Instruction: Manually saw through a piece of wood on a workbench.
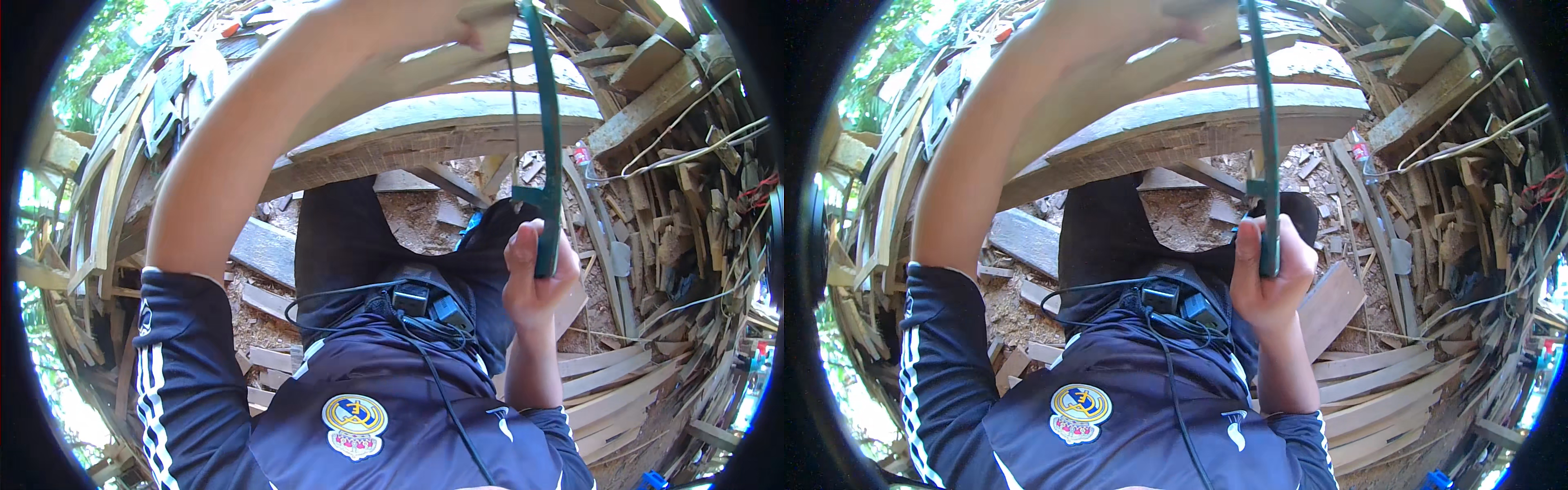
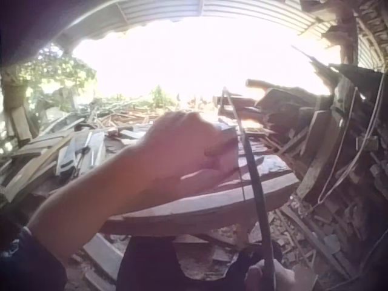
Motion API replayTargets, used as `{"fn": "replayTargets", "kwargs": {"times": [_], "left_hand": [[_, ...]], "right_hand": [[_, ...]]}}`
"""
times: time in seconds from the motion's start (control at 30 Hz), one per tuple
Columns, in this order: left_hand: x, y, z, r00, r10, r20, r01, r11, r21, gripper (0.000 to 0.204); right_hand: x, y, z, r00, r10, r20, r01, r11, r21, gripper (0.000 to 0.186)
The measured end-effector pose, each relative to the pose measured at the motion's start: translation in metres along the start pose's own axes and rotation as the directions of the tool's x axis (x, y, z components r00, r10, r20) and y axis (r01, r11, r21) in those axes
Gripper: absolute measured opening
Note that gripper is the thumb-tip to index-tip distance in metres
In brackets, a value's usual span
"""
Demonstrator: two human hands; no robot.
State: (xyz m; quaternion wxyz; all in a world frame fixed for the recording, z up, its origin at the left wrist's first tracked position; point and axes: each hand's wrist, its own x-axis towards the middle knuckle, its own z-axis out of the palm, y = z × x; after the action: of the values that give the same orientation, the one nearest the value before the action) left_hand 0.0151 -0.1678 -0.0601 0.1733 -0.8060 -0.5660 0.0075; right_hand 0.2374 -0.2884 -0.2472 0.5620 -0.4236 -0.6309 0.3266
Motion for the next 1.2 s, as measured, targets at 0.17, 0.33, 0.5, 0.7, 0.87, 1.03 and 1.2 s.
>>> {"fn": "replayTargets", "kwargs": {"times": [0.17, 0.33, 0.5, 0.7, 0.87, 1.03, 1.2], "left_hand": [[0.007, -0.044, 0.041, 0.932, 0.297, -0.208, -0.327, 0.936, -0.128, 0.04], [-0.001, -0.076, 0.111, 0.997, 0.001, 0.073, 0.013, 0.983, -0.184, 0.067], [-0.052, -0.081, 0.069, 0.983, -0.173, 0.064, 0.183, 0.954, -0.236, 0.06], [-0.047, -0.07, 0.072, 0.978, -0.072, 0.198, 0.117, 0.968, -0.224, 0.071], [-0.05, -0.065, 0.093, 0.993, -0.117, 0.01, 0.116, 0.964, -0.24, 0.054], [-0.067, -0.04, 0.078, 0.99, 0.084, -0.117, -0.076, 0.994, 0.075, 0.039], [-0.056, -0.032, 0.075, 0.994, -0.108, -0.002, 0.107, 0.986, -0.129, 0.041]], "right_hand": [[0.015, 0.009, 0.03, 0.98, 0.159, 0.119, -0.195, 0.886, 0.421, 0.028], [0.005, 0.022, 0.059, 0.953, 0.182, 0.243, -0.254, 0.916, 0.309, 0.03], [0.006, -0.01, 0.06, 0.951, 0.086, 0.295, -0.134, 0.98, 0.144, 0.031], [-0.017, 0.002, 0.064, 0.947, 0.157, 0.281, -0.213, 0.96, 0.181, 0.032], [-0.022, -0.007, 0.056, 0.925, 0.246, 0.29, -0.327, 0.903, 0.278, 0.032], [-0.017, -0.002, 0.059, 0.943, 0.202, 0.264, -0.248, 0.957, 0.153, 0.033], [0.032, -0.003, 0.078, 0.962, 0.188, 0.199, -0.206, 0.976, 0.07, 0.035]]}}
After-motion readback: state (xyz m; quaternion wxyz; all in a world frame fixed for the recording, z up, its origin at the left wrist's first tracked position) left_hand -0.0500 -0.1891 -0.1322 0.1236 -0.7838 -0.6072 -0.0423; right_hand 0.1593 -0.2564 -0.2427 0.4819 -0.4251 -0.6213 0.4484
